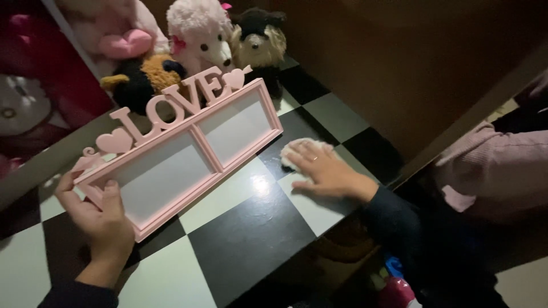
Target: Organizing plush toys on a shelf and wiping surfaces with a cloth.
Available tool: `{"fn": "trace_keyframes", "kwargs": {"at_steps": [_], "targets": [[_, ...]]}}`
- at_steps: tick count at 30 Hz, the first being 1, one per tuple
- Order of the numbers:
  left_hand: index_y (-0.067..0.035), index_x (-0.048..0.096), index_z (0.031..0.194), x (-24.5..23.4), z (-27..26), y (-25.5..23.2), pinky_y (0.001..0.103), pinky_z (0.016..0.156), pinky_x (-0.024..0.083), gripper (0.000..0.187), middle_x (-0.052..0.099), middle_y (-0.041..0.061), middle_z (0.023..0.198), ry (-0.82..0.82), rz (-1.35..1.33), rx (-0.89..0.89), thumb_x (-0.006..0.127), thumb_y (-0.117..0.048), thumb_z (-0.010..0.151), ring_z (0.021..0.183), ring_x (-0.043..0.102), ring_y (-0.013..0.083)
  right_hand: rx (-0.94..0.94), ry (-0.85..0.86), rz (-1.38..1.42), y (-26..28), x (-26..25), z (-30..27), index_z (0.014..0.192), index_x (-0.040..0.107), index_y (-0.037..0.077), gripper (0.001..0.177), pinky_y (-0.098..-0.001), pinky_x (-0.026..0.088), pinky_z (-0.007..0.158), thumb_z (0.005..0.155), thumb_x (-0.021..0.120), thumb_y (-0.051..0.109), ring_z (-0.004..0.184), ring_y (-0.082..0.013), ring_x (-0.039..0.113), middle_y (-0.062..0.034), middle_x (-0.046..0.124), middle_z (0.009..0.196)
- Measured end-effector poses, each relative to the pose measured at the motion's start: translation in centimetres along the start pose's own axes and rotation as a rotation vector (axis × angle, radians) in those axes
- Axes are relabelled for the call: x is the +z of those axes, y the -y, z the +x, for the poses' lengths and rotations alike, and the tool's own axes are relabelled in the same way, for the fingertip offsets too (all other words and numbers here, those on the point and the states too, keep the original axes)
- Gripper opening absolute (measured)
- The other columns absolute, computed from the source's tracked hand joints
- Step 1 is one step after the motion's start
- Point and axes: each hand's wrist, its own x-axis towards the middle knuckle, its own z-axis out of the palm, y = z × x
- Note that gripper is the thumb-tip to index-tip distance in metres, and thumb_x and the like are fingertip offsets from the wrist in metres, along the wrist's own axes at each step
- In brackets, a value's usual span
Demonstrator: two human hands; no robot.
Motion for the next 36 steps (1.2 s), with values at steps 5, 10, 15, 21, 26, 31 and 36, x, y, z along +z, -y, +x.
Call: {"fn": "trace_keyframes", "kwargs": {"at_steps": [5,10,15,21,26,31,36], "targets": [[0.000,0.027,0.150,0.6,0.7,-1.9,0.036,0.127,0.035,0.043,0.041,0.016,0.148,-0.003,-0.087,0.026,0.052,0.001,0.115,0.139,0.045,0.0212,0.604,0.223,0.563,-13.9,10.0,-1.5,0.160,0.026,0.024,0.069,-0.0511,0.043,0.110,0.101,0.046,0.055,0.129,-0.0421,0.050,-0.0269,0.042,0.147],[0.000,0.026,0.152,-0.8,0.7,-3.0,0.039,0.125,0.036,0.049,0.040,0.016,0.150,-0.086,-0.116,-0.073,0.052,-0.001,0.111,0.145,0.045,0.0246,0.612,0.250,0.627,-11.8,7.6,4.6,0.163,0.021,0.016,0.077,-0.0476,0.042,0.107,0.104,0.045,0.059,0.125,-0.0417,0.049,-0.0312,0.041,0.144],[0.001,0.027,0.144,-2.3,2.0,-7.4,0.044,0.133,0.031,0.035,0.041,0.019,0.154,-0.069,0.089,0.188,0.043,0.004,0.113,0.153,0.041,0.0309,0.022,0.098,0.017,-3.3,3.4,4.2,0.155,0.040,0.015,0.078,-0.0465,0.029,0.119,0.097,0.051,0.065,0.149,-0.0322,0.035,-0.0177,0.039,0.162],[-0.004,0.025,0.151,-5.2,2.5,-9.4,0.042,0.129,0.030,0.038,0.039,0.015,0.154,-0.084,0.137,0.366,0.043,0.005,0.118,0.152,0.041,0.0267,0.305,0.023,0.567,-9.6,4.7,7.5,0.156,0.032,0.006,0.090,-0.0449,0.029,0.122,0.094,0.052,0.068,0.150,-0.0364,0.034,-0.0216,0.036,0.161],[-0.006,0.025,0.151,-6.3,1.8,-8.9,0.041,0.130,0.035,0.036,0.041,0.013,0.153,-0.182,0.002,0.253,0.042,-0.004,0.119,0.145,0.045,0.0248,0.288,0.056,0.235,-3.7,4.6,13.4,0.155,0.039,0.013,0.084,-0.0480,0.029,0.124,0.095,0.048,0.072,0.152,-0.0377,0.033,-0.0208,0.040,0.160],[-0.007,0.023,0.153,-7.1,1.8,-8.5,0.042,0.129,0.033,0.036,0.040,0.013,0.153,-0.223,0.012,0.225,0.044,-0.010,0.124,0.143,0.043,0.0237,-0.137,0.062,0.119,3.8,4.3,14.3,0.160,0.032,0.009,0.093,-0.0657,0.023,0.110,0.096,0.044,0.074,0.147,-0.0469,0.026,-0.0270,0.035,0.160],[-0.007,0.025,0.150,-6.5,2.5,-10.3,0.042,0.126,0.033,0.038,0.041,0.011,0.149,-0.244,0.038,0.231,0.048,-0.022,0.123,0.145,0.044,0.0241,0.139,0.159,0.157,1.3,5.1,18.3,0.155,0.036,0.011,0.087,-0.0643,0.023,0.114,0.096,0.041,0.074,0.149,-0.0430,0.029,-0.0249,0.040,0.154]]}}
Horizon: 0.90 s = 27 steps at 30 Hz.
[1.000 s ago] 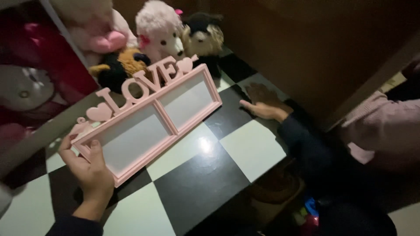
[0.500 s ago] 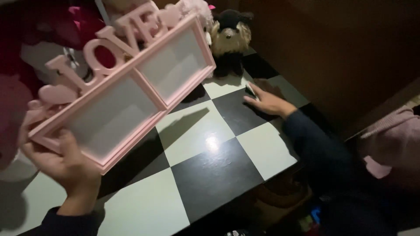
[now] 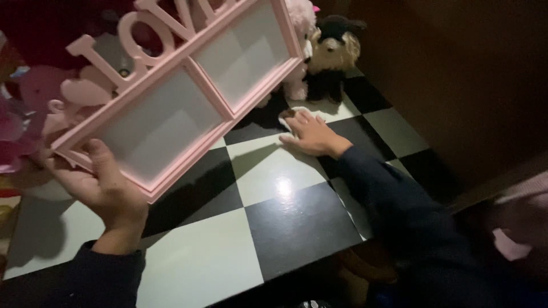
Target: Organizing plush toys on a shelf and wiping surfaces with a cloth.
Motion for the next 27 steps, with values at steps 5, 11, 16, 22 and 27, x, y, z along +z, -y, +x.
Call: {"fn": "trace_keyframes", "kwargs": {"at_steps": [5,11,16,22,27], "targets": [[-0.007,0.027,0.150,0.0,0.0,0.0,0.042,0.135,0.029,0.038,0.035,0.013,0.160,0.004,-0.040,0.060,0.049,-0.022,0.123,0.152,0.038,0.0243,-0.087,-0.021,0.062,9.2,-1.4,1.2,0.147,0.054,0.007,0.088,-0.0494,0.034,0.119,0.095,0.045,0.077,0.139,-0.0419,0.052,-0.0229,0.058,0.146],[-0.005,0.029,0.154,-0.4,0.4,1.0,0.041,0.130,0.033,0.044,0.040,0.013,0.152,-0.045,-0.080,-0.008,0.052,-0.028,0.125,0.143,0.043,0.0224,-0.412,0.151,0.069,17.5,-1.3,-0.6,0.130,0.063,0.009,0.073,-0.0481,0.040,0.109,0.094,0.050,0.071,0.132,-0.0408,0.055,-0.0245,0.063,0.134],[-0.003,0.033,0.147,-1.3,0.1,1.8,0.039,0.123,0.035,0.044,0.044,0.012,0.145,-0.121,-0.195,-0.025,0.053,-0.034,0.123,0.137,0.046,0.0204,-0.788,-0.397,0.066,20.1,0.7,4.6,0.139,0.061,0.016,0.067,-0.0643,0.033,0.096,0.090,0.058,0.061,0.129,-0.0462,0.053,-0.0233,0.058,0.143],[-0.005,0.029,0.152,-1.8,-0.3,2.9,0.038,0.120,0.042,0.046,0.044,0.013,0.146,-0.108,-0.203,-0.073,0.054,-0.032,0.126,0.134,0.049,0.0212,-0.556,-0.216,0.073,25.4,5.4,8.6,0.127,0.072,0.015,0.047,-0.0536,0.042,0.109,0.099,0.056,0.049,0.124,-0.0377,0.058,-0.0161,0.068,0.130],[-0.003,0.028,0.153,-1.4,-0.4,3.0,0.040,0.124,0.036,0.049,0.042,0.015,0.153,-0.094,-0.212,-0.102,0.055,-0.034,0.126,0.139,0.045,0.0225,-0.874,-0.412,0.218,27.2,0.2,0.3,0.127,0.072,0.011,0.064,-0.0592,0.037,0.104,0.093,0.050,0.061,0.121,-0.0404,0.061,-0.0176,0.072,0.123]]}}
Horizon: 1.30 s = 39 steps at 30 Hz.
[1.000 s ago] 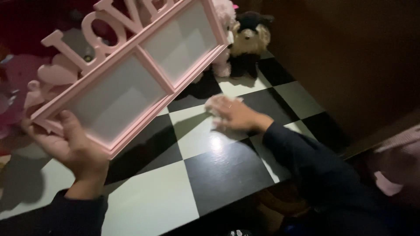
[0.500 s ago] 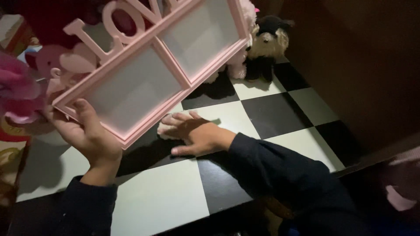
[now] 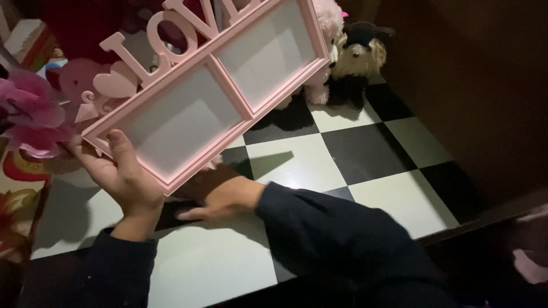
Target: Organizing plush toys on a shelf and wiping surfaces with a cloth.
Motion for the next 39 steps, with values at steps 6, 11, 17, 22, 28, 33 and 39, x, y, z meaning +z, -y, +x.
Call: {"fn": "trace_keyframes", "kwargs": {"at_steps": [6,11,17,22,28,33,39], "targets": [[-0.005,0.024,0.153,-0.2,-0.3,0.5,0.042,0.131,0.038,0.052,0.041,0.014,0.150,0.030,0.035,-0.030,0.053,-0.036,0.124,0.147,0.045,0.0244,0.669,0.750,0.004,-3.7,-7.1,-8.6,0.129,0.068,0.023,0.063,-0.0450,0.050,0.107,0.096,0.042,0.070,0.115,-0.0259,0.068,-0.0109,0.074,0.112],[-0.004,0.029,0.150,1.0,-0.2,-0.8,0.041,0.125,0.035,0.049,0.042,0.015,0.149,-0.001,0.052,-0.007,0.053,-0.036,0.123,0.138,0.045,0.0242,0.658,0.346,-0.177,-9.7,-13.2,-20.8,0.142,0.059,0.021,0.057,-0.0536,0.037,0.106,0.094,0.053,0.052,0.136,-0.0347,0.048,-0.0177,0.047,0.152],[-0.004,0.028,0.148,1.1,-0.5,-0.8,0.041,0.125,0.035,0.046,0.041,0.014,0.144,0.060,0.190,0.037,0.050,-0.036,0.123,0.137,0.044,0.0230,1.417,0.282,0.047,-20.3,-16.7,-39.7,0.156,0.043,0.002,0.071,-0.0492,0.034,0.118,0.109,0.038,0.056,0.141,-0.0397,0.044,-0.0277,0.045,0.154],[-0.004,0.030,0.143,1.4,-0.8,-0.7,0.040,0.126,0.034,0.042,0.041,0.012,0.142,0.079,0.196,0.013,0.049,-0.036,0.122,0.137,0.045,0.0217,1.332,0.271,-0.083,-10.1,-17.3,-32.4,0.159,0.029,0.012,0.077,-0.0449,0.024,0.121,0.097,0.043,0.056,0.153,-0.0292,0.025,-0.0136,0.025,0.166],[-0.006,0.030,0.150,0.4,-1.3,0.7,0.041,0.126,0.035,0.047,0.040,0.010,0.146,0.134,0.231,0.040,0.050,-0.037,0.120,0.137,0.044,0.0207,0.921,0.644,-0.397,-6.0,-17.7,-34.7,0.165,0.029,0.019,0.081,-0.0657,0.018,0.113,0.096,0.045,0.057,0.153,-0.0323,0.024,-0.0126,0.025,0.170],[-0.005,0.032,0.146,1.1,-0.7,0.1,0.038,0.126,0.036,0.046,0.044,0.008,0.142,0.169,0.217,0.062,0.052,-0.038,0.121,0.136,0.047,0.0181,1.735,0.450,0.065,-16.4,-15.9,-46.1,0.132,0.047,-0.005,0.076,-0.0506,0.037,0.102,0.106,0.028,0.064,0.128,-0.0396,0.038,-0.0280,0.037,0.140],[-0.005,0.034,0.146,0.9,-0.7,0.5,0.036,0.123,0.036,0.044,0.044,0.009,0.144,0.205,0.265,0.119,0.053,-0.038,0.123,0.139,0.047,0.0182,1.098,0.662,-0.393,-1.7,-16.9,-27.2,0.164,0.027,0.031,0.081,-0.0617,0.023,0.114,0.093,0.043,0.067,0.156,-0.0362,0.010,-0.0086,0.012,0.172]]}}
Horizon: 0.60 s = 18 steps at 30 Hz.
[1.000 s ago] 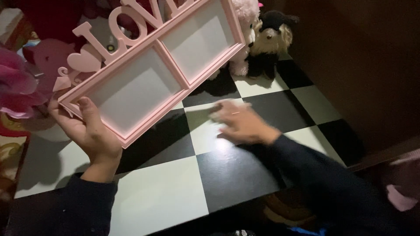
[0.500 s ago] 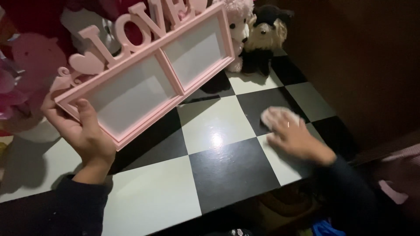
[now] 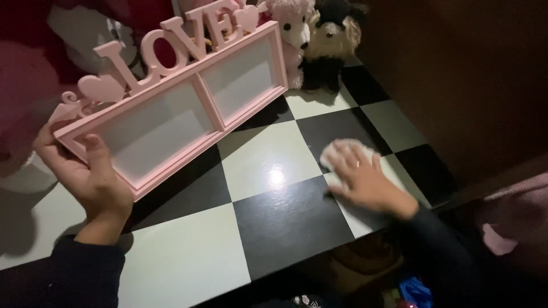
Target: Organizing plush toys on a shelf and wiping surfaces with a cloth.
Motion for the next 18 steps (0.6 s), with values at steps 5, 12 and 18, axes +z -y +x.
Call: {"fn": "trace_keyframes", "kwargs": {"at_steps": [5,12,18], "targets": [[-0.006,0.031,0.149,-0.2,0.0,0.4,0.037,0.127,0.032,0.043,0.044,0.011,0.151,0.050,0.002,0.049,0.051,-0.035,0.125,0.142,0.043,0.0193,-0.009,-0.037,0.191,-6.6,4.6,-4.2,0.162,0.021,0.025,0.086,-0.0555,0.028,0.120,0.093,0.036,0.074,0.156,-0.0333,0.020,-0.0087,0.019,0.169],[-0.006,0.025,0.150,-0.6,-0.2,0.8,0.038,0.124,0.035,0.046,0.043,0.012,0.149,0.027,-0.019,-0.039,0.049,-0.036,0.124,0.138,0.045,0.0205,0.294,0.353,0.655,-23.5,18.5,3.9,0.164,0.020,0.019,0.083,-0.0507,0.018,0.124,0.098,0.004,0.065,0.151,-0.0279,0.031,-0.0059,0.028,0.169],[-0.008,0.025,0.155,-0.8,-0.1,1.1,0.037,0.129,0.033,0.045,0.040,0.013,0.156,0.053,0.020,0.036,0.047,-0.033,0.125,0.144,0.043,0.0208,0.344,0.102,0.598,-12.0,4.2,12.3,0.161,0.013,0.000,0.102,-0.0519,0.028,0.120,0.098,0.042,0.074,0.149,-0.0384,0.032,-0.0269,0.022,0.164]]}}
